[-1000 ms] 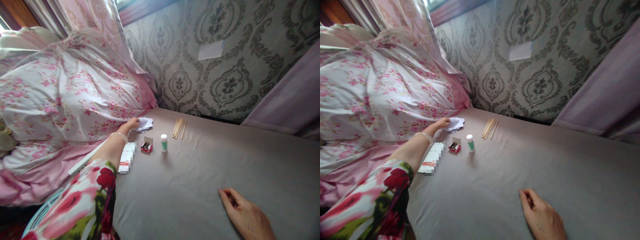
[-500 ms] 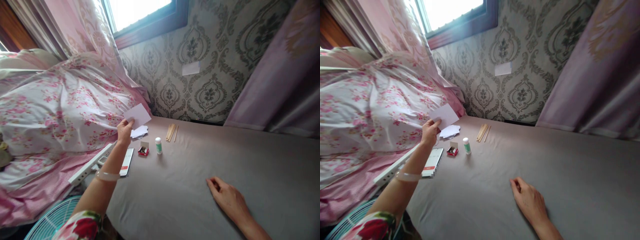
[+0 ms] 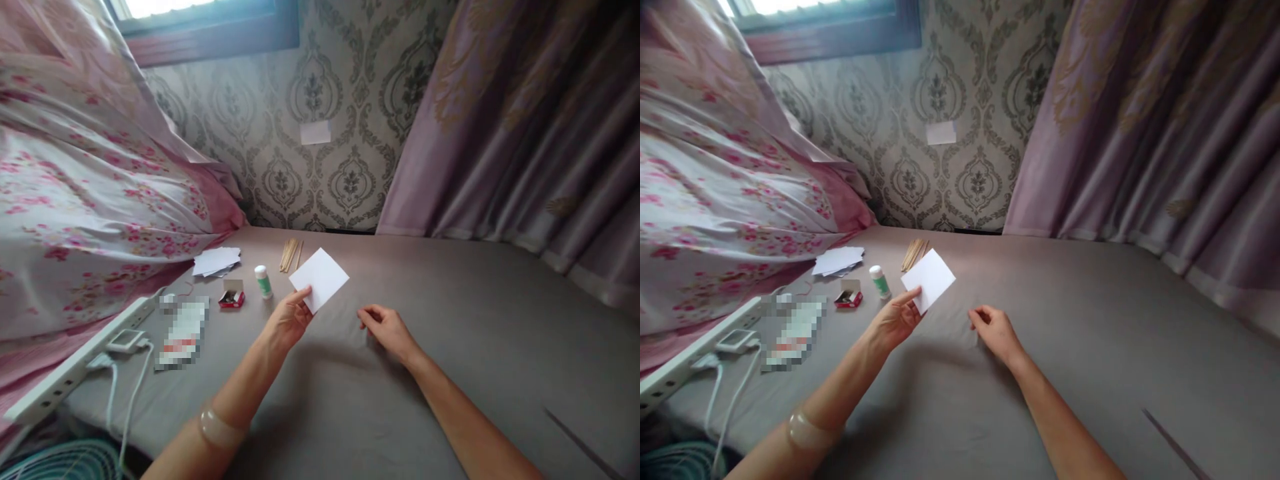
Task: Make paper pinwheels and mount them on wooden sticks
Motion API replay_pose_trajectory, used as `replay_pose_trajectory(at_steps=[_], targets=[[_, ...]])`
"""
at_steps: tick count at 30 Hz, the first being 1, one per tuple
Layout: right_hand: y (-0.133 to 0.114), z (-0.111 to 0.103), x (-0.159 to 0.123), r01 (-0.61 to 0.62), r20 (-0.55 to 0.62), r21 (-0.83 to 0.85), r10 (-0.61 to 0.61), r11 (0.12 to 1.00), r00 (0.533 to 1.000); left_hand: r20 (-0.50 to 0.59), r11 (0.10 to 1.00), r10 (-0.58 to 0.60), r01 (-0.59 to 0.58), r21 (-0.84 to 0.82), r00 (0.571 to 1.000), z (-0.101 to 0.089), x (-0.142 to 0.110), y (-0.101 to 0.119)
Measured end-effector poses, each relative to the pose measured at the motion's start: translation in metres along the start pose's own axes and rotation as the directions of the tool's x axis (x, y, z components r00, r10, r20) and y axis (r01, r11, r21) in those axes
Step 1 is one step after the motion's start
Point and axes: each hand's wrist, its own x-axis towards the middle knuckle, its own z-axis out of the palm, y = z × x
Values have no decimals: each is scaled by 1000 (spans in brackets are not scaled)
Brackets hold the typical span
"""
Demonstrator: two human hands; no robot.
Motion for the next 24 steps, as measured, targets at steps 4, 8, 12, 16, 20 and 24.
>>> replay_pose_trajectory(at_steps=[4, 8, 12, 16, 20, 24], targets=[[-25, -16, -4, -13, -38, 273, 24, 962, 999, -36, 993, -120, 121, 7, 992, 12, 11, -20], [-32, -23, -7, -37, -105, 346, 78, 938, 991, 11, 986, -151, 150, 70, 988, 27, 24, -41], [-19, -29, -8, 19, -276, 279, 61, 960, 959, 62, 969, -130, 113, 218, 990, 35, 35, -60], [-10, -37, -13, 108, -501, -234, -215, 966, 839, 43, 925, -27, 8, 380, 999, 31, 41, -72], [-5, -32, -25, 101, -342, -792, -575, 602, 743, 264, 917, -102, -12, 398, 959, 27, 36, -79], [5, -17, -36, 165, -62, -923, -555, 349, 830, 346, 919, -207, 61, 388, 915, 26, 30, -87]])
